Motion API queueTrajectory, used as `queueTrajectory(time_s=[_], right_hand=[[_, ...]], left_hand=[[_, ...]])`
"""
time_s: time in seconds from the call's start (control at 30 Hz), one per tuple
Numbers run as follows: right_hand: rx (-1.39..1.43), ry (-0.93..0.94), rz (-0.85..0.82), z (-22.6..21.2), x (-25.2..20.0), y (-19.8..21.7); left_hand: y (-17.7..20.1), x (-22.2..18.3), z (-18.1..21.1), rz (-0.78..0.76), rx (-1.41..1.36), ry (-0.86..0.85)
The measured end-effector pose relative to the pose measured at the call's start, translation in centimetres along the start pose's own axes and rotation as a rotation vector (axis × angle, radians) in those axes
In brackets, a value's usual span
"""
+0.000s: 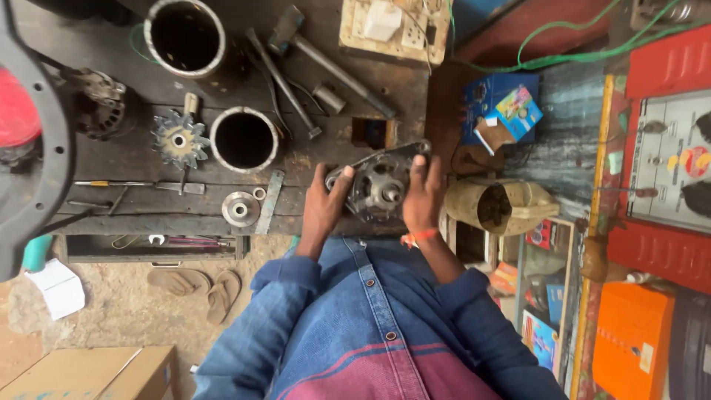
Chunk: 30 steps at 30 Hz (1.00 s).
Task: Disassembling, inspecting, and reassembling a motorcycle alternator or starter motor component on a workbench.
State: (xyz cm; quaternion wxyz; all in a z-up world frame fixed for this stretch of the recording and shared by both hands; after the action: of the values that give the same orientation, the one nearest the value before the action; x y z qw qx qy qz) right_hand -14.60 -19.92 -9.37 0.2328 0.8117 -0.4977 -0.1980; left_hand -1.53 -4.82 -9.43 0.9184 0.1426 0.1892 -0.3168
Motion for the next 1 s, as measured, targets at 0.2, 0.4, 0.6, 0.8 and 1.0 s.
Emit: queueTrajectory(time_s=[0.2, 0.4, 0.6, 0.8, 1.0], right_hand=[[-0.127, 0.074, -0.039, 7.8, 2.3, -3.8], [-0.098, 0.117, -0.117, 5.0, 0.9, -3.2], [-0.061, 0.077, -0.053, 5.9, 2.1, -3.3], [-0.059, 0.018, -0.028, 3.4, 1.7, -0.8], [-0.055, 0.147, 0.039, 8.1, 2.5, -2.7]], left_hand=[[-1.8, 3.1, -6.2, -0.013, 0.129, 0.108], [-1.0, 2.1, -6.8, 0.003, 0.039, 0.040], [-1.3, 2.6, -5.1, -0.001, -0.014, 0.062], [-1.5, 1.5, -2.4, -0.019, 0.076, 0.063], [-1.0, 1.6, -1.0, -0.068, -0.053, 0.275]])
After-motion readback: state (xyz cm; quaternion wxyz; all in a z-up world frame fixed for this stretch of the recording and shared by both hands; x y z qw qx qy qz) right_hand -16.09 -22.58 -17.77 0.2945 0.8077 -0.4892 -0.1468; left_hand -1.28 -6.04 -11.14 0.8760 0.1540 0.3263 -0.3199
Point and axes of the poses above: each hand's wrist, its own x-axis towards the middle knuckle, its own y-axis out of the back of the hand, z = x × y, the point moved 1 cm from there along x, towards the middle knuckle, and after that the axes turned 1 degree about -x, right-handed, at the moved point
